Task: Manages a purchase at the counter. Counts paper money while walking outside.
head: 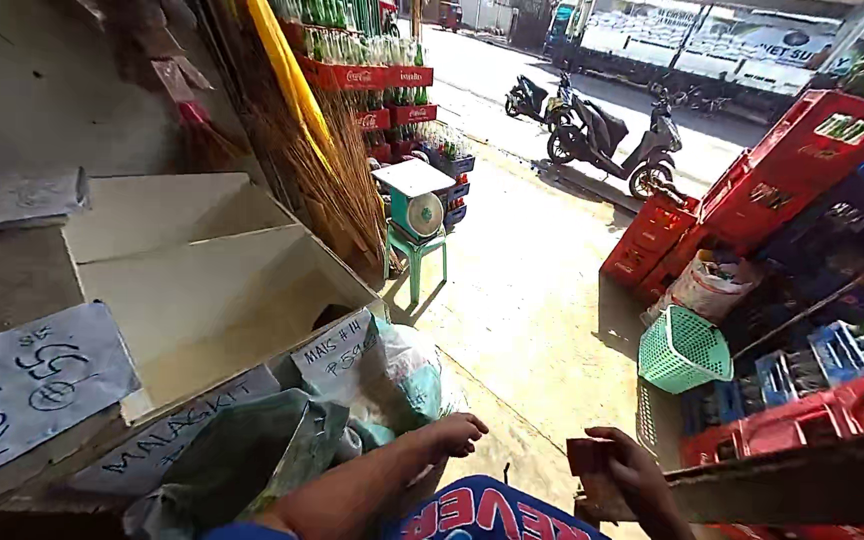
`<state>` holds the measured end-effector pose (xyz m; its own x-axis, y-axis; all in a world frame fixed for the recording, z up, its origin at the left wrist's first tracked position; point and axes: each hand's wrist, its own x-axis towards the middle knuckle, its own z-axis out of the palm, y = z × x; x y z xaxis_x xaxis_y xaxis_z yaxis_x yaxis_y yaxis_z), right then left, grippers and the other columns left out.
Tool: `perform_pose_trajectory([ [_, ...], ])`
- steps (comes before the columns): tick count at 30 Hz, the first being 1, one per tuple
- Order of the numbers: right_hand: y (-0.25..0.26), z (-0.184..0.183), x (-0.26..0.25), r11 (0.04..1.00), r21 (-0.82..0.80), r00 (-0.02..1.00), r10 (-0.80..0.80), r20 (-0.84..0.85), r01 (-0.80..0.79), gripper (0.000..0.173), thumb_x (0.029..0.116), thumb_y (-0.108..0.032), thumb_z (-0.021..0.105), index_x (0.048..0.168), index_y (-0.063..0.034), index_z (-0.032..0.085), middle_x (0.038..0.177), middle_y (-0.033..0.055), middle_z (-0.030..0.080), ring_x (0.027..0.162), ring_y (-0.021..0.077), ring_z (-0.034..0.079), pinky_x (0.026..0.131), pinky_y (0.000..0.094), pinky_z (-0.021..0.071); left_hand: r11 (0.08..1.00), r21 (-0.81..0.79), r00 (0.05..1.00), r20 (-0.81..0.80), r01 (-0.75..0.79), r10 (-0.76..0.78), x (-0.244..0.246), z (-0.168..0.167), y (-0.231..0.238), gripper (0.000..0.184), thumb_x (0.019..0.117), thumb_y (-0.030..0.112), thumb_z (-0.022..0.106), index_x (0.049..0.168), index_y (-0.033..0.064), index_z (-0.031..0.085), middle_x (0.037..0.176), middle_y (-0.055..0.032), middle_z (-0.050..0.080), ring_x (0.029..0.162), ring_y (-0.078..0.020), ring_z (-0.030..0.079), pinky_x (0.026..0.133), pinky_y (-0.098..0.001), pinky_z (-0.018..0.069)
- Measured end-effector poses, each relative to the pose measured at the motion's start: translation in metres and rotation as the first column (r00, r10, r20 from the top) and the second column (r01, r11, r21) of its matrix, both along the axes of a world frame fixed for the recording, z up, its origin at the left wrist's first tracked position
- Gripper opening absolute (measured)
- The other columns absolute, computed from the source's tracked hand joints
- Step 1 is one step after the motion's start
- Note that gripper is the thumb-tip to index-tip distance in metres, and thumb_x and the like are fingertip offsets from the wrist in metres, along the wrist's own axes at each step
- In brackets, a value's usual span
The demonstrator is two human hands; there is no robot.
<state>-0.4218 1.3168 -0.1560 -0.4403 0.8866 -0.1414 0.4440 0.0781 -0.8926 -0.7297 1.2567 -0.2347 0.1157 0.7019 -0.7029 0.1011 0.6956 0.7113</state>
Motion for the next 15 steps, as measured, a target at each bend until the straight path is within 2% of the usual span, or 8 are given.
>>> perform_pose_trajectory([
  [2, 0.044, -0.017, 0.026, 0.967, -0.058, 0.967, -0.25, -0.054, 0.247, 0.032, 0.0916, 0.0, 0.056, 0.122, 0.007, 0.063, 0.104, 0.0153, 0.073, 0.093, 0.0188, 0.071, 0.085, 0.0404, 0.0601, 0.998, 0.039, 0.999, 0.012, 0.042, -0.043, 0.005, 0.015, 0.098, 0.04, 0.106, 0.006, 0.041, 0.145, 0.0023, 0.05, 0.135, -0.0232, 0.056, 0.11, -0.0292, 0.061, 0.097, -0.0445, 0.0506],
  [4, 0.089, -0.032, 0.049, 0.891, -0.172, 0.893, -0.44, -0.093, 0.421, 0.029, 0.0976, 0.003, 0.05, 0.124, 0.0127, 0.057, 0.107, 0.0174, 0.07, 0.094, 0.0163, 0.069, 0.087, 0.0374, 0.0587, 0.995, 0.097, 0.997, 0.07, 0.012, -0.019, 0.009, 0.02, 0.188, 0.041, 0.1047, 0.002, 0.038, 0.143, 0.0011, 0.051, 0.129, -0.0206, 0.058, 0.104, -0.0258, 0.063, 0.093, -0.042, 0.0529],
  [6, 0.148, -0.045, 0.064, 0.812, -0.251, 0.821, -0.563, -0.097, 0.527, 0.029, 0.1008, 0.002, 0.044, 0.126, 0.0143, 0.054, 0.108, 0.0153, 0.068, 0.094, 0.0112, 0.068, 0.088, 0.0327, 0.058, 0.987, 0.156, 0.989, 0.146, -0.034, 0.011, 0.006, 0.021, 0.267, 0.04, 0.1037, -0.001, 0.038, 0.141, 0.0002, 0.052, 0.122, -0.017, 0.061, 0.097, -0.0213, 0.065, 0.09, -0.0392, 0.0549],
  [9, 0.27, -0.05, 0.071, 0.711, -0.316, 0.744, -0.667, -0.02, 0.629, 0.029, 0.1048, -0.002, 0.045, 0.131, 0.0092, 0.051, 0.104, 0.0106, 0.065, 0.087, 0.007, 0.065, 0.081, 0.0287, 0.0566, 0.985, 0.165, 0.981, 0.193, -0.054, 0.021, -0.011, 0.005, 0.358, 0.038, 0.1036, -0.003, 0.042, 0.141, 0.0003, 0.051, 0.121, -0.015, 0.062, 0.095, -0.0194, 0.067, 0.089, -0.0377, 0.0564],
  [10, 0.318, -0.049, 0.065, 0.687, -0.327, 0.723, -0.69, -0.014, 0.649, 0.028, 0.1051, -0.003, 0.048, 0.131, 0.0071, 0.052, 0.099, 0.0098, 0.064, 0.081, 0.0081, 0.064, 0.076, 0.0293, 0.0561, 0.988, 0.137, 0.983, 0.18, -0.067, 0.042, -0.02, -0.004, 0.381, 0.037, 0.1045, -0.002, 0.044, 0.141, 0.0, 0.051, 0.121, -0.0161, 0.063, 0.095, -0.0202, 0.067, 0.089, -0.038, 0.0563],
  [12, 0.424, -0.047, 0.04, 0.701, -0.352, 0.73, -0.68, -0.068, 0.62, 0.022, 0.1048, -0.005, 0.052, 0.125, 0.0039, 0.054, 0.089, 0.0079, 0.064, 0.071, 0.0098, 0.063, 0.066, 0.0289, 0.0549, 0.989, 0.074, 0.986, 0.112, -0.132, 0.123, -0.047, -0.023, 0.424, 0.034, 0.1049, 0.0, 0.049, 0.139, 0.0, 0.052, 0.122, -0.0183, 0.064, 0.095, -0.0215, 0.068, 0.087, -0.038, 0.0572],
  [14, 0.529, -0.044, -0.001, 0.772, -0.384, 0.791, -0.594, -0.15, 0.507, 0.023, 0.1021, 0.0, 0.052, 0.124, 0.0037, 0.057, 0.092, 0.0131, 0.071, 0.072, 0.0168, 0.069, 0.064, 0.034, 0.0595, 0.967, 0.021, 0.966, 0.063, -0.253, 0.252, -0.079, -0.036, 0.458, 0.033, 0.1035, 0.0, 0.052, 0.136, 0.0021, 0.056, 0.119, -0.0158, 0.066, 0.091, -0.0189, 0.068, 0.084, -0.0351, 0.0574],
  [15, 0.574, -0.039, -0.025, 0.809, -0.393, 0.837, -0.526, -0.151, 0.438, 0.022, 0.1017, 0.001, 0.051, 0.123, 0.0042, 0.056, 0.094, 0.0149, 0.07, 0.074, 0.0193, 0.07, 0.065, 0.0368, 0.0599, 0.943, 0.002, 0.942, 0.058, -0.332, 0.331, -0.093, -0.041, 0.47, 0.031, 0.1036, 0.0, 0.054, 0.134, 0.0026, 0.058, 0.119, -0.0143, 0.067, 0.09, -0.0174, 0.068, 0.082, -0.0336, 0.0572],
])
